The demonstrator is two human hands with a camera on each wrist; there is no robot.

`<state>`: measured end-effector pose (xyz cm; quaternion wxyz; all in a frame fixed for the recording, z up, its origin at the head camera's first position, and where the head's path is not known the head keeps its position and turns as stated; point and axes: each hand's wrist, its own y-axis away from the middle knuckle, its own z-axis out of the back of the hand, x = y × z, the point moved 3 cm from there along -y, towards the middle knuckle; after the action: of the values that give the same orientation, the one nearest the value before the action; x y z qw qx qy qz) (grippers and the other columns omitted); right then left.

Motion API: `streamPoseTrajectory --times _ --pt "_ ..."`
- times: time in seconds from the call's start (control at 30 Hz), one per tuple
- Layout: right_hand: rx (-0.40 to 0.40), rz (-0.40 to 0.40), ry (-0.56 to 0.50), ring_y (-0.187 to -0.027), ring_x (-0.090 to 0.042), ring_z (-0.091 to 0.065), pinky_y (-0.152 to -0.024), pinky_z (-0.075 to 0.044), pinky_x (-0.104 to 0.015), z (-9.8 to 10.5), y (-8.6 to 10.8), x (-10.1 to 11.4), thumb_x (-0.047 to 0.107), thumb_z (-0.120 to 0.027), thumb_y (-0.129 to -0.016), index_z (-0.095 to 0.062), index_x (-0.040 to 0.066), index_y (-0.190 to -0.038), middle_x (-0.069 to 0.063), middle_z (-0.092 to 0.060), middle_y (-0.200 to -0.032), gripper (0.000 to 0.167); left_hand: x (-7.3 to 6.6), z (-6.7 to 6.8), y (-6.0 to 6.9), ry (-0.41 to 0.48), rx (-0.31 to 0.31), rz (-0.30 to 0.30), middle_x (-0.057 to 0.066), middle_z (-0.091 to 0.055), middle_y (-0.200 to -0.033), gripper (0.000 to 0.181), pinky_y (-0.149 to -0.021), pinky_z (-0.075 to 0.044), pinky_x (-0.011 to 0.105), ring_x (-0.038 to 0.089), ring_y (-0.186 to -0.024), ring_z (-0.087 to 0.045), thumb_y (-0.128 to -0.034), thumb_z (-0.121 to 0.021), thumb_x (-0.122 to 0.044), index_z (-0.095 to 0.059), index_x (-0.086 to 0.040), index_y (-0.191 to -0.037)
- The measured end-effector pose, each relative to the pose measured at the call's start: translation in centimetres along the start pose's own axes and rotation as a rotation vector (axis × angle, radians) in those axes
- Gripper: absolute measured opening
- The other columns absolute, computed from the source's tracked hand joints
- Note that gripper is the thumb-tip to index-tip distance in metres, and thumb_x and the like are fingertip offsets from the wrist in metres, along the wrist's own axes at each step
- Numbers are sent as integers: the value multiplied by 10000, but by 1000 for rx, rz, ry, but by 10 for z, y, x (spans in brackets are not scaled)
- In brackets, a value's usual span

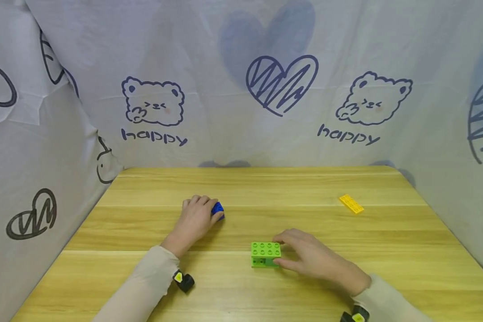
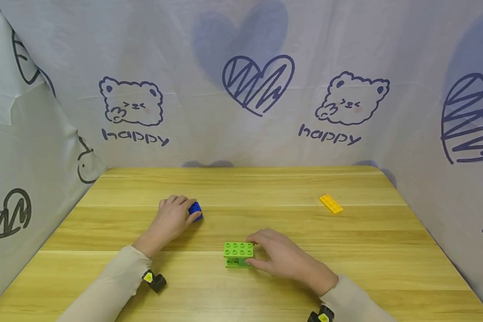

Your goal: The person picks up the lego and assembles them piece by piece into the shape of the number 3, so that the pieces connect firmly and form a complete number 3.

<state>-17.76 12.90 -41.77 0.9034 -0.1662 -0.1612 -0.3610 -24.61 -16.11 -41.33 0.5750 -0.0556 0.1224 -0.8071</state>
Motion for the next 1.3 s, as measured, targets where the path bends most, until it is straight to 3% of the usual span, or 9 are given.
streamPoseTrajectory --times 0.27,0.87,1.13,1.3 --pt "6 -14 -14 -1051 -116 -579 -914 -498 -367 -1 0 2 454 -653 -924 -597 118 -1275 71 -602 -1160 488 -14 15 3 9 -47 -44 97 -642 -1168 462 -853 -388 467 326 -1097 -539 -963 -609 -417 -628 -84 -1282" --pt "-6 -2 -9 -1049 -85 -569 -915 -497 -361 -5 1 0 482 -638 -924 -604 127 -1274 81 -610 -1155 500 -62 51 20 96 -268 -288 81 -670 -1047 453 -821 -441 448 286 -985 -577 -897 -707 -398 -679 -61 -1198" --pt "-11 18 -22 -1028 -126 -590 -892 -508 -376 -5 1 -1 489 -610 -940 -604 97 -1255 48 -623 -1143 503 -79 61 26 187 -218 -357 50 -655 -1111 463 -822 -431 422 253 -1033 -560 -909 -688 -408 -650 -91 -1245" --pt "-14 21 -28 -1020 -124 -592 -883 -511 -366 -4 0 -1 486 -615 -939 -603 119 -1243 52 -621 -1136 477 -87 63 26 249 -232 -395 42 -662 -1109 448 -829 -431 423 244 -1034 -566 -904 -696 -393 -645 -90 -1231"
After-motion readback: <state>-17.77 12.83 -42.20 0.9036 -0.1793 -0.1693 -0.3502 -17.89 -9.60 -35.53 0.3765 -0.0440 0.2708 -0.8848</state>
